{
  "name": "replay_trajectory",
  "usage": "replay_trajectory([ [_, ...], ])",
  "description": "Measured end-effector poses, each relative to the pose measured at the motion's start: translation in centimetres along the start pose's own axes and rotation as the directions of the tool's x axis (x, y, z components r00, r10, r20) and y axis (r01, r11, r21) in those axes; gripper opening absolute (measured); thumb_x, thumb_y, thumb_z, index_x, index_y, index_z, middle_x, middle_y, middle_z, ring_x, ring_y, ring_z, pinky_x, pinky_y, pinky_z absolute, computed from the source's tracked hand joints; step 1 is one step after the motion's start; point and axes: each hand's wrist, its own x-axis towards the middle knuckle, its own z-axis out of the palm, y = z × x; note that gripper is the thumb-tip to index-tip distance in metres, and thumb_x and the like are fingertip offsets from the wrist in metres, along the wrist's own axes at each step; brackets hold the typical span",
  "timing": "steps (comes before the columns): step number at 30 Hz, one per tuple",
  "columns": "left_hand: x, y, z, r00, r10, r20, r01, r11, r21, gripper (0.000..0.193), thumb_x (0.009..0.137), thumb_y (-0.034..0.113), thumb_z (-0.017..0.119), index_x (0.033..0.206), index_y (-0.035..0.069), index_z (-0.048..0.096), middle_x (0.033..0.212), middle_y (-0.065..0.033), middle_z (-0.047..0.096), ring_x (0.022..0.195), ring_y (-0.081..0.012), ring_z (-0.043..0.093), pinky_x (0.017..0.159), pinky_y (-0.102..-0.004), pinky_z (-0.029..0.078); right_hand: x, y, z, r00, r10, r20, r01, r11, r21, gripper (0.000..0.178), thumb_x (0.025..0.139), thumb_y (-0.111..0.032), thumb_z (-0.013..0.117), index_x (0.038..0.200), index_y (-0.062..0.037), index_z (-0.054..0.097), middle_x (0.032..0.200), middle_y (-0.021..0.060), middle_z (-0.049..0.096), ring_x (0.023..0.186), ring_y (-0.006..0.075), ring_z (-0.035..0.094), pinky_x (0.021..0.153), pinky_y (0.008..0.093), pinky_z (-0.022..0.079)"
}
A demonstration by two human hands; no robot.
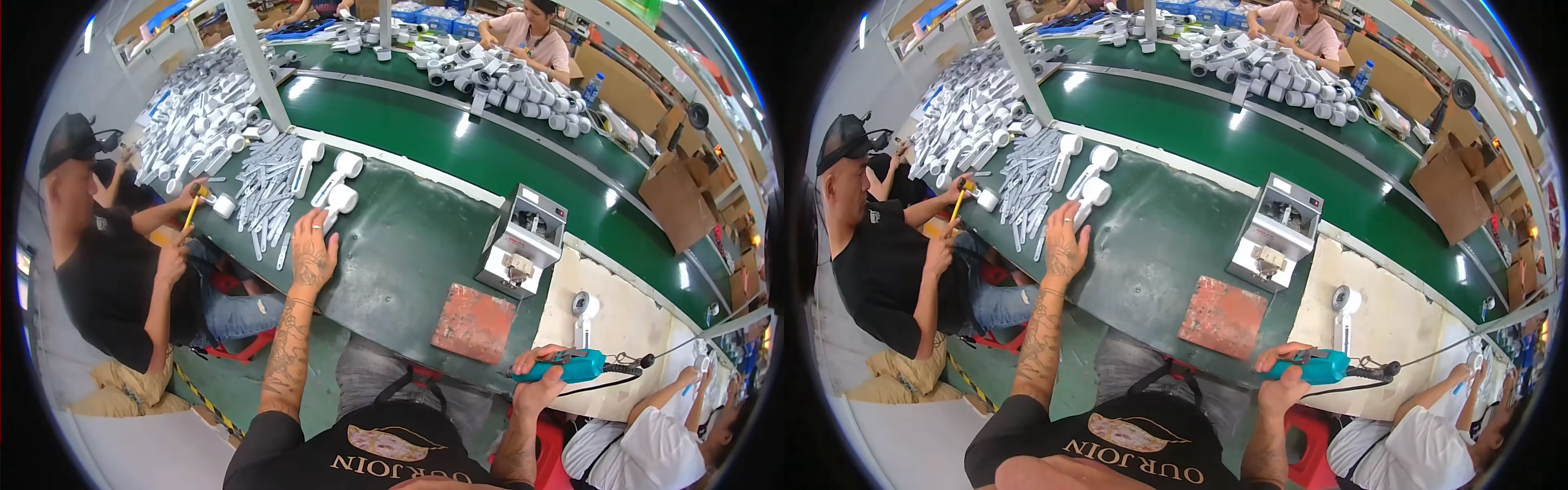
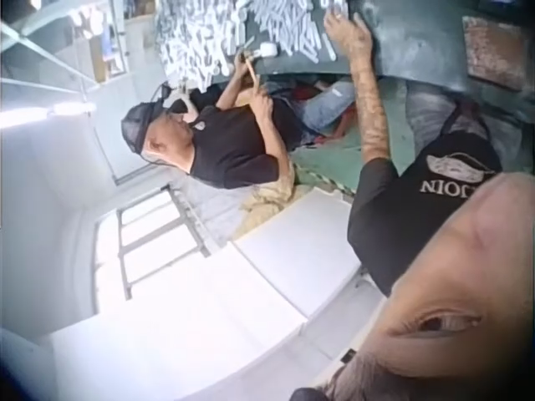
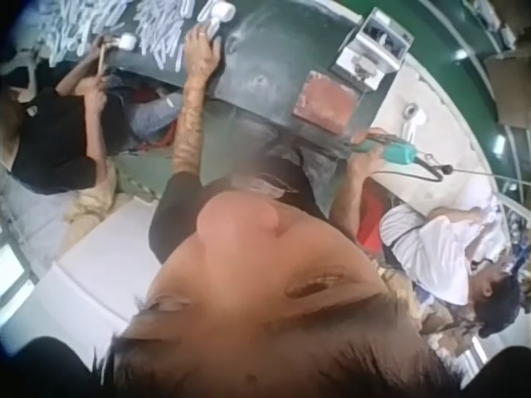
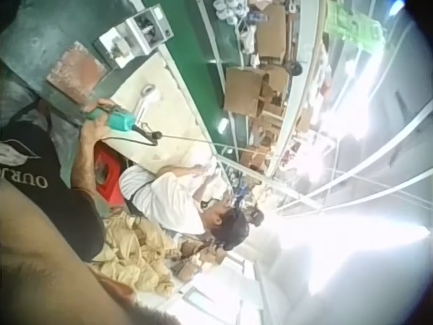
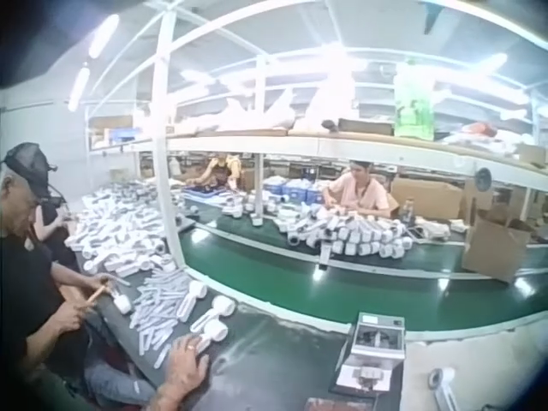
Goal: The person assembles portable fans by fitting casing parts together, driving screws with an electric screwdriver, and placing the assembled fans onto the workbench.
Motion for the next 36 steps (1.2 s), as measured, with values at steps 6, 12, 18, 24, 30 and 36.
replay_trajectory([
  [6,1.4,11.7,0.6,0.986,0.165,0.008,-0.141,0.866,-0.48,0.032,0.088,0.011,0.073,0.118,0.003,0.065,0.137,-0.0162,0.058,0.122,-0.0368,0.058,0.104,-0.0454,0.047,-1.9,-0.7,-1.9,0.998,0.035,-0.045,-0.037,0.999,-0.039,0.069,0.088,-0.065,0.073,0.105,-0.0014,0.052,0.069,0.0064,0.055,0.059,0.0186,0.057,0.056,0.0327,0.048],
  [12,-0.6,26.8,1.8,0.823,0.494,0.279,-0.048,0.551,-0.833,0.034,0.091,0.014,0.072,0.122,0.003,0.063,0.115,-0.0127,0.069,0.098,-0.0307,0.068,0.089,-0.0408,0.055,-2.1,-1.7,-3.1,0.996,0.07,-0.054,-0.069,0.997,0.036,0.061,0.088,-0.053,0.079,0.112,0.0003,0.062,0.083,0.008,0.064,0.072,0.0187,0.062,0.063,0.0321,0.048],
  [18,-6.3,39.3,9.3,0.459,0.87,0.179,-0.342,0.359,-0.868,0.043,0.095,0.035,0.068,0.126,0.006,0.063,0.103,-0.0144,0.071,0.094,-0.0323,0.069,0.085,-0.0434,0.055,-3.9,-4.7,-6.2,0.992,0.024,-0.123,-0.038,0.993,-0.11,0.068,0.087,-0.059,0.077,0.106,0.0032,0.058,0.071,0.0089,0.06,0.063,0.0195,0.059,0.059,0.0337,0.048],
  [24,-8.9,45.3,15.3,0.548,0.737,0.396,-0.431,0.654,-0.622,0.057,0.1,0.053,0.054,0.137,0.009,0.058,0.11,-0.0161,0.069,0.098,-0.0321,0.069,0.082,-0.049,0.051,-6.6,-5.4,-7.3,0.984,0.036,-0.176,-0.053,0.994,-0.091,0.064,0.086,-0.051,0.082,0.111,0.0046,0.062,0.08,0.0078,0.063,0.07,0.0158,0.06,0.064,0.0297,0.048],
  [30,-8.4,43.9,18.9,0.622,0.728,0.288,-0.355,0.59,-0.725,0.038,0.093,0.041,0.062,0.114,0.01,0.069,0.103,-0.0119,0.072,0.094,-0.0304,0.069,0.073,-0.0467,0.057,-6.4,-4.6,-7.5,0.971,0.019,-0.237,-0.052,0.989,-0.136,0.061,0.087,-0.05,0.081,0.111,0.0029,0.062,0.079,0.0085,0.065,0.069,0.0199,0.065,0.06,0.0328,0.052],
  [36,-4.4,38.9,12.3,0.622,0.663,0.416,-0.26,0.676,-0.69,0.047,0.095,0.035,0.059,0.134,0.008,0.057,0.105,-0.0188,0.067,0.098,-0.0391,0.067,0.086,-0.0509,0.054,-3.1,-2.4,-6.9,0.988,0.023,-0.151,-0.045,0.988,-0.145,0.074,0.082,-0.064,0.079,0.108,0.003,0.059,0.072,0.0071,0.06,0.063,0.0184,0.06,0.057,0.031,0.049],
])
